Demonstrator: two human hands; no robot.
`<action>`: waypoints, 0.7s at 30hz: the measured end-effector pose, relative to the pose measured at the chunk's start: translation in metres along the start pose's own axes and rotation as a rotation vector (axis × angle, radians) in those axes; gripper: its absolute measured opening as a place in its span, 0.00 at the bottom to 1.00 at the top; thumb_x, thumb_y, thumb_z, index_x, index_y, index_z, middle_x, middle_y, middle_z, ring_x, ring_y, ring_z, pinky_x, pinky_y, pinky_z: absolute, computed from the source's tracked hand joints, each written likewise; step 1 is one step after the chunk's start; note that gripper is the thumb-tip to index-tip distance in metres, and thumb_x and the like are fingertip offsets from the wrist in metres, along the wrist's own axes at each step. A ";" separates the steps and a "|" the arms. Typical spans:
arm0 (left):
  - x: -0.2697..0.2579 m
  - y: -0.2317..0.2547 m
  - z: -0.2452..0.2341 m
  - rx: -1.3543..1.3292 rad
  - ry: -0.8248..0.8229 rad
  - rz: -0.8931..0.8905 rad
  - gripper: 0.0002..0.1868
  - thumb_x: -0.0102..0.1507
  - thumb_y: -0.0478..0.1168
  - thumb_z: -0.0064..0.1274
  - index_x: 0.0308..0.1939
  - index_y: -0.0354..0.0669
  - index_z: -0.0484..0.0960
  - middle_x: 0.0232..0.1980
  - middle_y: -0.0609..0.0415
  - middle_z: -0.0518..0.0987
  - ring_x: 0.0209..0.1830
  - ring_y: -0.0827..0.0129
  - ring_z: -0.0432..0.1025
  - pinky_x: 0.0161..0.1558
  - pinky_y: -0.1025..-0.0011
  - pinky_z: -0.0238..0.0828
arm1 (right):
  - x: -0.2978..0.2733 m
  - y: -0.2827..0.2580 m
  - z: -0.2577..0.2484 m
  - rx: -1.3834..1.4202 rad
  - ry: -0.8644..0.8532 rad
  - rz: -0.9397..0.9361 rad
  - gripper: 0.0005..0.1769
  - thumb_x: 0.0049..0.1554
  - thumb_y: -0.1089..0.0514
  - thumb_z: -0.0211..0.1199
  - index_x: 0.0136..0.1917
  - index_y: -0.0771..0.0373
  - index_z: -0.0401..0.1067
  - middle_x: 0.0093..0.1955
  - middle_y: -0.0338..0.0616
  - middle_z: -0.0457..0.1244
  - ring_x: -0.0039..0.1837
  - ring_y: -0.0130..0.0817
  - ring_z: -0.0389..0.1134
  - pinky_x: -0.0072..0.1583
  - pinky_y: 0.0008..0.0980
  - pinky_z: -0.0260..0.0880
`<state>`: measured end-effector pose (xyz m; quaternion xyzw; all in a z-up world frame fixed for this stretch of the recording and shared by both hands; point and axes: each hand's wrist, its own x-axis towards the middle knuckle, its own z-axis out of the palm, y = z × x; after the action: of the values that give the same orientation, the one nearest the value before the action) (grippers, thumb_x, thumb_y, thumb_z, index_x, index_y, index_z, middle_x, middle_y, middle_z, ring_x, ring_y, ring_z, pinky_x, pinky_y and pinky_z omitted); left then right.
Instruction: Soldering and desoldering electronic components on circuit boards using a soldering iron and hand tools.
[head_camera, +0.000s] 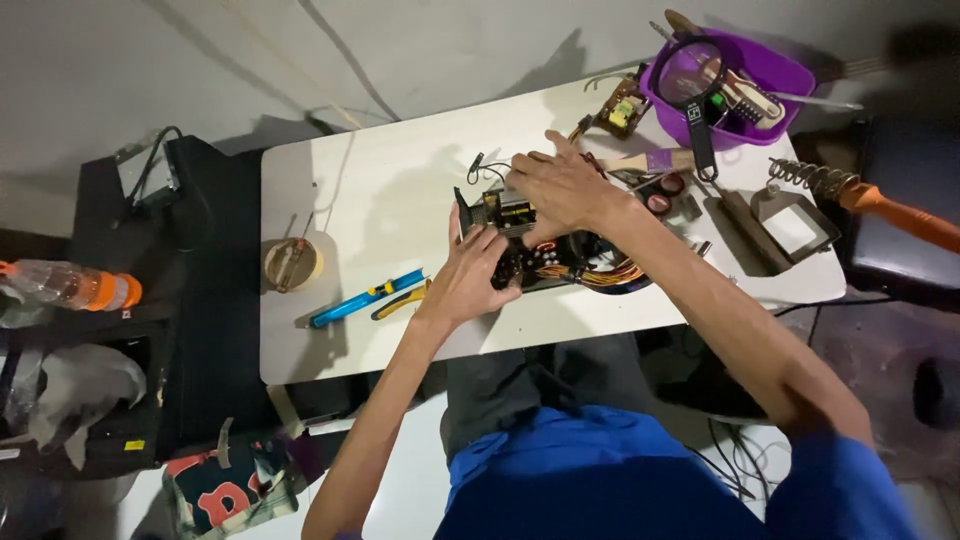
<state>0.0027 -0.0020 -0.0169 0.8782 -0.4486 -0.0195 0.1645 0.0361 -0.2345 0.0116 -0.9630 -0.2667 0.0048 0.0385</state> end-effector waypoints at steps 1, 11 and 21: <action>0.000 0.000 -0.001 0.000 0.003 -0.002 0.22 0.58 0.53 0.53 0.45 0.39 0.76 0.51 0.44 0.75 0.62 0.50 0.69 0.79 0.34 0.18 | 0.000 0.001 0.004 -0.002 0.000 -0.002 0.46 0.37 0.28 0.74 0.59 0.60 0.73 0.62 0.47 0.65 0.62 0.46 0.70 0.78 0.65 0.40; -0.001 -0.001 0.002 0.003 0.041 0.023 0.22 0.57 0.53 0.53 0.45 0.40 0.75 0.51 0.44 0.75 0.61 0.48 0.69 0.78 0.32 0.21 | -0.006 -0.003 -0.003 0.038 0.084 -0.006 0.44 0.37 0.29 0.70 0.58 0.59 0.71 0.61 0.46 0.64 0.61 0.48 0.71 0.77 0.58 0.41; -0.002 -0.001 0.004 0.019 0.121 0.038 0.21 0.54 0.52 0.54 0.43 0.43 0.76 0.47 0.49 0.72 0.58 0.52 0.70 0.78 0.33 0.26 | -0.008 0.007 0.017 0.082 0.106 -0.050 0.52 0.38 0.22 0.68 0.64 0.58 0.69 0.62 0.49 0.63 0.61 0.52 0.70 0.77 0.60 0.39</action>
<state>0.0015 -0.0014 -0.0213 0.8706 -0.4548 0.0409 0.1832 0.0323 -0.2429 -0.0060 -0.9526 -0.2878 -0.0363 0.0923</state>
